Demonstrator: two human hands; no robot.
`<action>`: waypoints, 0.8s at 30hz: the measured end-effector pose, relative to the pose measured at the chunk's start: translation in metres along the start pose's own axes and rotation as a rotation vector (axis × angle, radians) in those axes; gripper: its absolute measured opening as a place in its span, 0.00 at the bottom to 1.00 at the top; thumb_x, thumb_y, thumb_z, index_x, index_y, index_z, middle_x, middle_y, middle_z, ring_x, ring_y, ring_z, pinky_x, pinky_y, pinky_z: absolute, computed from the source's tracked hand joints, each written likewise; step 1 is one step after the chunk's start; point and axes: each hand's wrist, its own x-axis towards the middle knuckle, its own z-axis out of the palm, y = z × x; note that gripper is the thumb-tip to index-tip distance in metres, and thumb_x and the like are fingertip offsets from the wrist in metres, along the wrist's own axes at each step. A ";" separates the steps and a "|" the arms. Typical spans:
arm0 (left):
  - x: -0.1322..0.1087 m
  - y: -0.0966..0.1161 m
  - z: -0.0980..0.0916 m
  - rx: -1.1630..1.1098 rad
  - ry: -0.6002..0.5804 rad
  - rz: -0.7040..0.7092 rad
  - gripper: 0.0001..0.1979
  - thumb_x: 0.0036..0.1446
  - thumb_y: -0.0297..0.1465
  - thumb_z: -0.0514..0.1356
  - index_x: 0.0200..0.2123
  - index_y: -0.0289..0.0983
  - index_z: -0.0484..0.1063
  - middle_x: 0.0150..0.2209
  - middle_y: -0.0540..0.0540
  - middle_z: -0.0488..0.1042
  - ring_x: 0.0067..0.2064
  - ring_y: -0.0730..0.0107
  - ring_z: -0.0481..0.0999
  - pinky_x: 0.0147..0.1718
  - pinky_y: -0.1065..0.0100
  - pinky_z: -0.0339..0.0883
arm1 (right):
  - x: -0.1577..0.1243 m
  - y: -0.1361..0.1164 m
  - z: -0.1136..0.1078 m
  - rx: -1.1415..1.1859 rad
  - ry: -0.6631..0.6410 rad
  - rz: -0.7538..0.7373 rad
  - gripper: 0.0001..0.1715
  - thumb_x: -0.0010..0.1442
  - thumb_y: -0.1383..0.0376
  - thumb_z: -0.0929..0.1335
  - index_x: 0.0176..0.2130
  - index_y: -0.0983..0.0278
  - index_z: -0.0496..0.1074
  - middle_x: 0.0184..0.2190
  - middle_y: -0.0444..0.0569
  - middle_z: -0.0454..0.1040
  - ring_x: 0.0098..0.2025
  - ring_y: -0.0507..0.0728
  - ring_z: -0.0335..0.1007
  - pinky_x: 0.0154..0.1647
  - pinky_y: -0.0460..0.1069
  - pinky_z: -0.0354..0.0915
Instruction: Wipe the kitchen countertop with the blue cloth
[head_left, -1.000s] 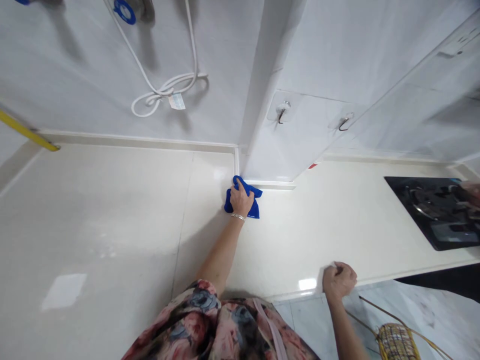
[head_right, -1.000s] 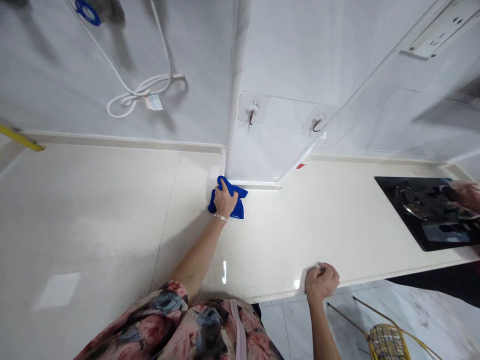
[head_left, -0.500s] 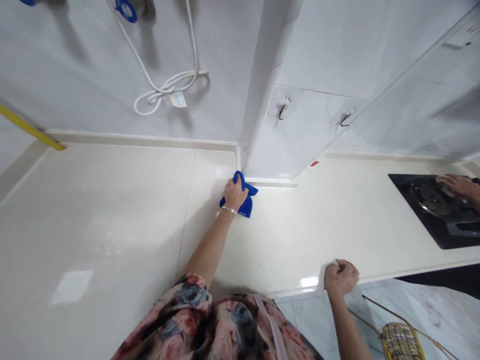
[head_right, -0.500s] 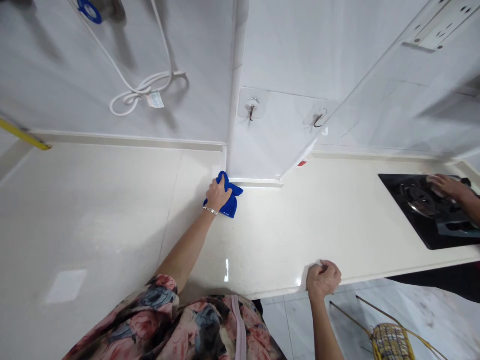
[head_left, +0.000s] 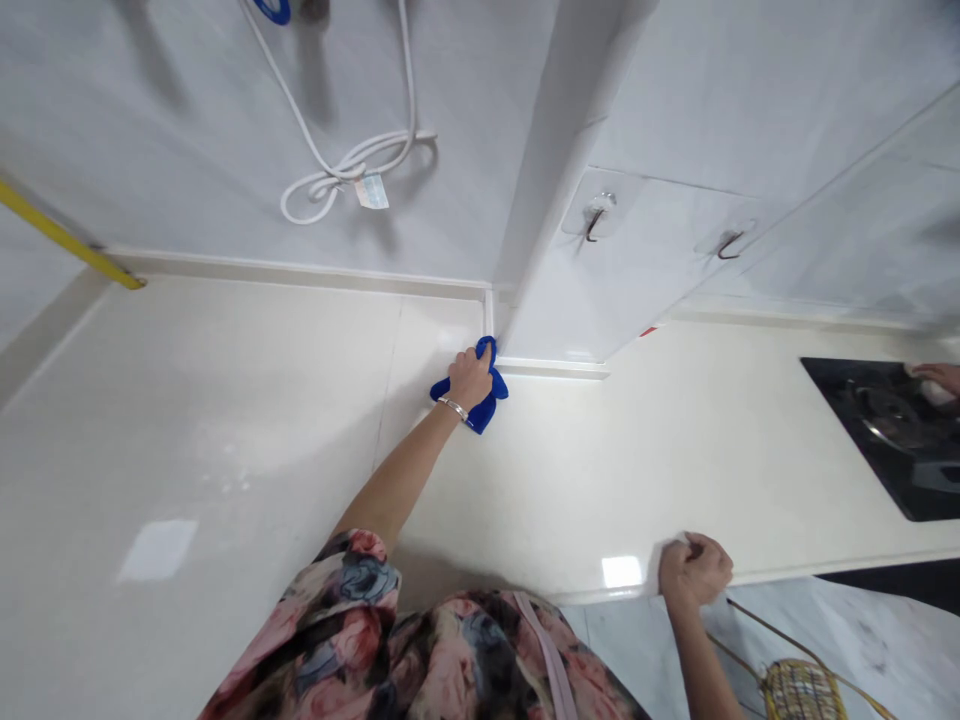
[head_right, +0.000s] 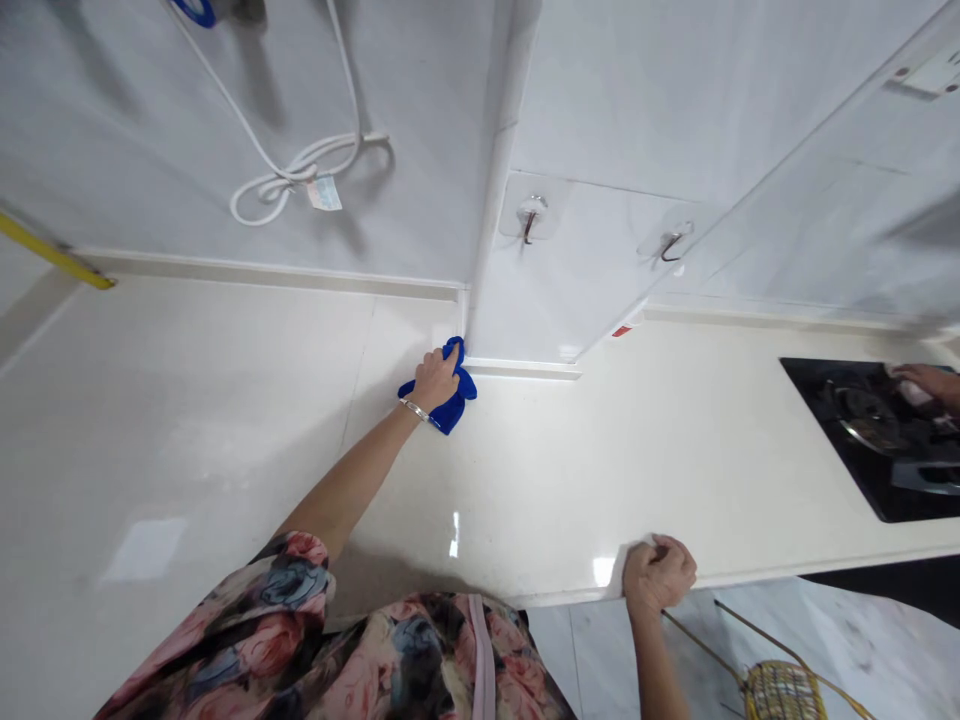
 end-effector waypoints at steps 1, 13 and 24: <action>0.003 -0.007 -0.002 -0.026 -0.033 0.023 0.36 0.66 0.30 0.51 0.77 0.40 0.52 0.63 0.31 0.66 0.62 0.44 0.68 0.59 0.49 0.68 | 0.001 -0.001 -0.001 0.000 0.014 -0.005 0.10 0.49 0.64 0.64 0.34 0.61 0.70 0.37 0.56 0.72 0.42 0.65 0.66 0.48 0.60 0.64; 0.037 -0.023 -0.016 -0.041 -0.180 0.085 0.40 0.65 0.29 0.50 0.78 0.43 0.45 0.65 0.32 0.65 0.64 0.44 0.68 0.62 0.48 0.66 | 0.001 -0.002 -0.006 -0.035 0.003 -0.036 0.09 0.49 0.64 0.64 0.33 0.61 0.69 0.38 0.57 0.74 0.43 0.65 0.68 0.49 0.59 0.64; 0.084 -0.013 -0.021 0.081 -0.023 -0.001 0.38 0.65 0.24 0.45 0.78 0.44 0.48 0.60 0.30 0.63 0.59 0.43 0.64 0.56 0.46 0.64 | 0.002 0.000 -0.009 -0.038 -0.005 -0.083 0.09 0.48 0.65 0.64 0.33 0.61 0.68 0.37 0.57 0.74 0.43 0.66 0.71 0.50 0.60 0.66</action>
